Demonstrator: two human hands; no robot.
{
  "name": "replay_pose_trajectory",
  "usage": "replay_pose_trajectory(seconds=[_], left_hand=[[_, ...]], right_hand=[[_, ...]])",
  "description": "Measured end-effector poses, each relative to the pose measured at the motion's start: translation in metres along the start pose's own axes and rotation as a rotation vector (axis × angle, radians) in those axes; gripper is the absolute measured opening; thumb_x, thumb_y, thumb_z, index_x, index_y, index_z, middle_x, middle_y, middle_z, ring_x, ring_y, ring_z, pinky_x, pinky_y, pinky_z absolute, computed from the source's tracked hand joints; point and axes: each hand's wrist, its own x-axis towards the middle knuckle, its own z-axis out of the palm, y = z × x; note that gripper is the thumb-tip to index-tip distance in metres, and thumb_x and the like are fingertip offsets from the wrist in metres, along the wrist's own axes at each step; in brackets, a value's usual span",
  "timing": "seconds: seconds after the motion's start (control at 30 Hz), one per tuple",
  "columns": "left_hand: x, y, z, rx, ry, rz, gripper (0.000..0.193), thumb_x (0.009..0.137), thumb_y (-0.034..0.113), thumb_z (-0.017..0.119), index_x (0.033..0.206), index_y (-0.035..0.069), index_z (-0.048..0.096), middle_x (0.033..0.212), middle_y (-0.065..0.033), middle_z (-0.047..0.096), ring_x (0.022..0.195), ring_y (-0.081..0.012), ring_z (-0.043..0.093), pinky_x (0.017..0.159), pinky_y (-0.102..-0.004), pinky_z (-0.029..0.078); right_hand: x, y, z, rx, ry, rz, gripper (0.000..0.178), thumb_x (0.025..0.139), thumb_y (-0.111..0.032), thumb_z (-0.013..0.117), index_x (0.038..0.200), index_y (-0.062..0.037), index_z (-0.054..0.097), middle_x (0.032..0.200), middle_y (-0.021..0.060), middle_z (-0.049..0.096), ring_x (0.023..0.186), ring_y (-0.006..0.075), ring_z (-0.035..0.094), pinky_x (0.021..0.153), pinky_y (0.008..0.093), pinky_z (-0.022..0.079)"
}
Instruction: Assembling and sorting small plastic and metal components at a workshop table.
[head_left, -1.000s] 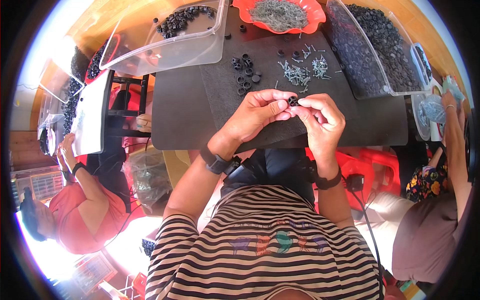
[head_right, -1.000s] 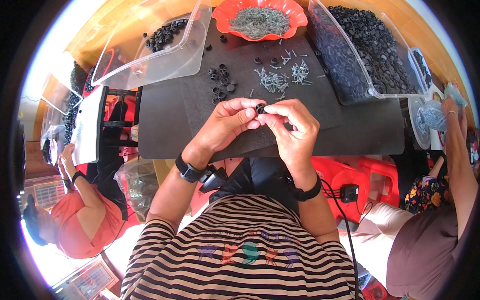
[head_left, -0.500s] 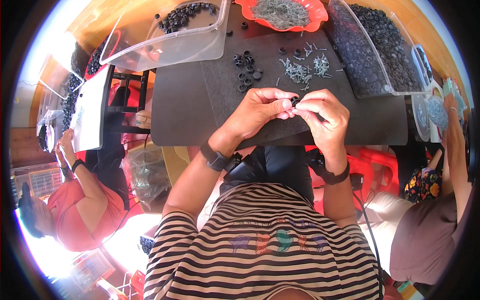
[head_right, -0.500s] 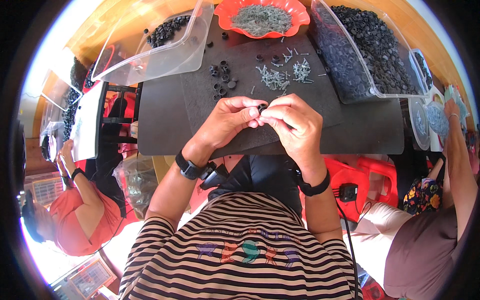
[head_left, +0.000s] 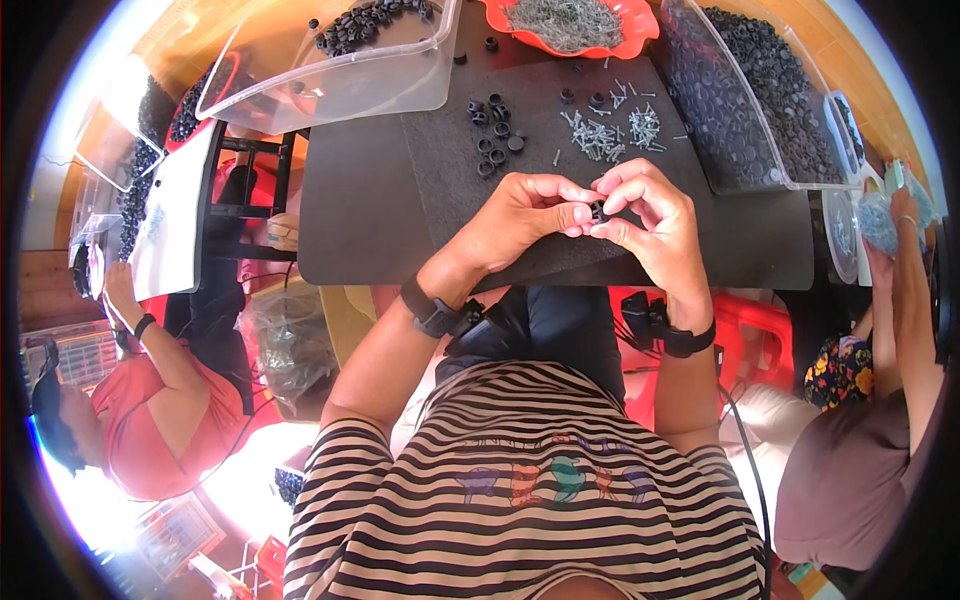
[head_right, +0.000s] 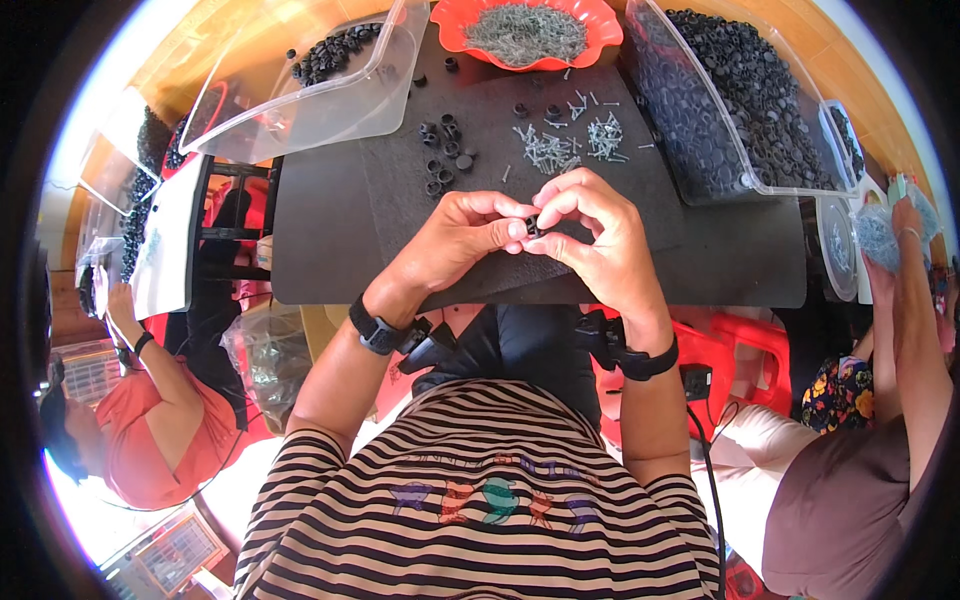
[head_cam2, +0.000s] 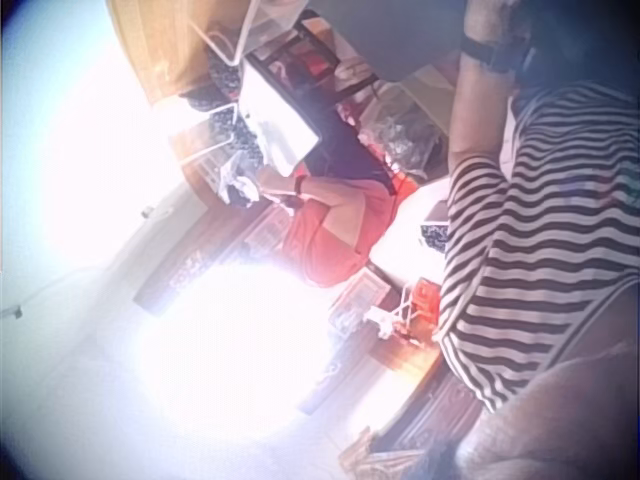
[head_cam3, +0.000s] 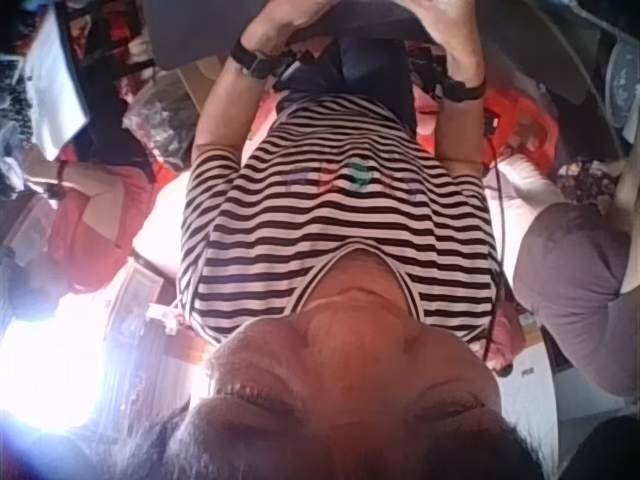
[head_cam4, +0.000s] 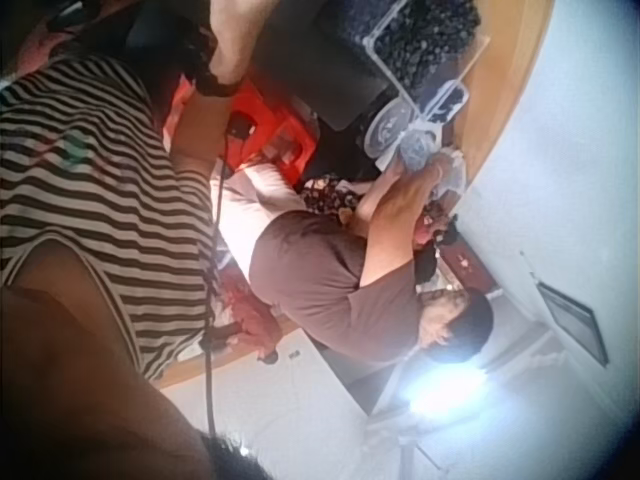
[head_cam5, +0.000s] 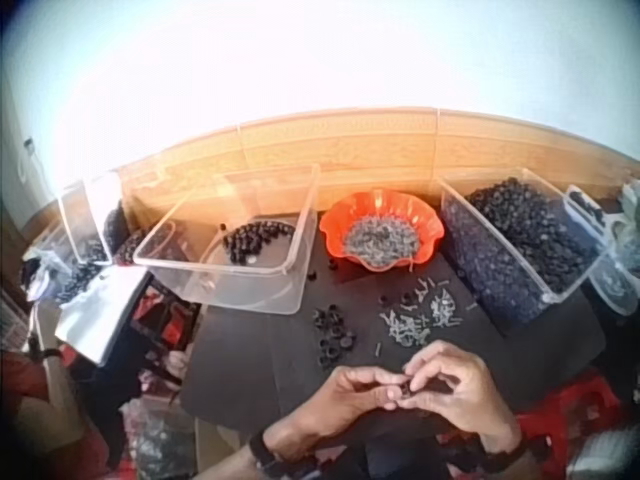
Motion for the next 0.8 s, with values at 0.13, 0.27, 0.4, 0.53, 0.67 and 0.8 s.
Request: replay_pose_trajectory(seconds=[0.13, 0.27, 0.4, 0.53, 0.67, 0.8], left_hand=[[0.0, 0.003, 0.003, 0.077, -0.012, -0.013, 0.02, 0.089, 0.012, 0.068, 0.105, -0.001, 0.068, 0.089, -0.0019, 0.067, 0.08, -0.0074, 0.059, 0.076, -0.0228, 0.049], [-0.001, 0.006, 0.007, 0.075, -0.007, -0.045, 0.02, 0.089, 0.012, 0.069, 0.104, -0.001, 0.068, 0.088, -0.0006, 0.066, 0.08, -0.0062, 0.057, 0.075, -0.022, 0.048], [-0.002, 0.007, 0.008, 0.108, 0.004, -0.05, 0.02, 0.089, 0.012, 0.069, 0.105, -0.001, 0.067, 0.089, -0.0022, 0.067, 0.082, -0.0066, 0.059, 0.076, -0.0228, 0.05], [-0.002, 0.007, 0.007, 0.119, 0.006, -0.041, 0.021, 0.089, 0.012, 0.069, 0.105, -0.002, 0.067, 0.089, -0.0024, 0.067, 0.081, -0.0062, 0.059, 0.075, -0.0223, 0.049], [-0.001, 0.006, 0.005, 0.155, 0.003, -0.044, 0.02, 0.089, 0.012, 0.068, 0.104, -0.001, 0.068, 0.088, -0.0024, 0.067, 0.079, -0.006, 0.058, 0.074, -0.0219, 0.049], [-0.001, 0.007, 0.006, 0.105, 0.01, -0.061, 0.022, 0.09, 0.013, 0.068, 0.107, -0.001, 0.068, 0.087, -0.0017, 0.067, 0.078, -0.006, 0.058, 0.074, -0.0222, 0.049]], right_hand=[[0.001, -0.004, -0.004, 0.057, -0.06, 0.091, 0.018, 0.073, 0.01, 0.073, 0.082, 0.0016, 0.059, 0.1, 0.0077, 0.055, 0.092, 0.0137, 0.059, 0.079, 0.0282, 0.056], [0.002, -0.01, -0.006, 0.038, -0.087, 0.142, 0.018, 0.073, 0.013, 0.069, 0.082, 0.0019, 0.058, 0.1, 0.0078, 0.055, 0.09, 0.0134, 0.061, 0.075, 0.0275, 0.058], [0.002, -0.013, -0.004, 0.032, -0.081, 0.157, 0.018, 0.073, 0.014, 0.068, 0.082, 0.0024, 0.057, 0.099, 0.008, 0.055, 0.089, 0.0135, 0.061, 0.074, 0.0273, 0.059], [0.002, -0.008, -0.004, 0.02, -0.076, 0.116, 0.019, 0.073, 0.014, 0.068, 0.083, 0.0022, 0.057, 0.099, 0.008, 0.055, 0.088, 0.0137, 0.061, 0.074, 0.0275, 0.059], [0.0, -0.005, -0.003, 0.101, -0.06, 0.116, 0.019, 0.073, 0.013, 0.069, 0.084, 0.0014, 0.058, 0.097, 0.0076, 0.056, 0.086, 0.0136, 0.061, 0.073, 0.0274, 0.058], [-0.002, 0.0, -0.004, 0.032, -0.044, 0.067, 0.021, 0.073, 0.011, 0.072, 0.086, 0.0014, 0.059, 0.095, 0.0075, 0.057, 0.086, 0.0138, 0.061, 0.073, 0.0275, 0.058]])
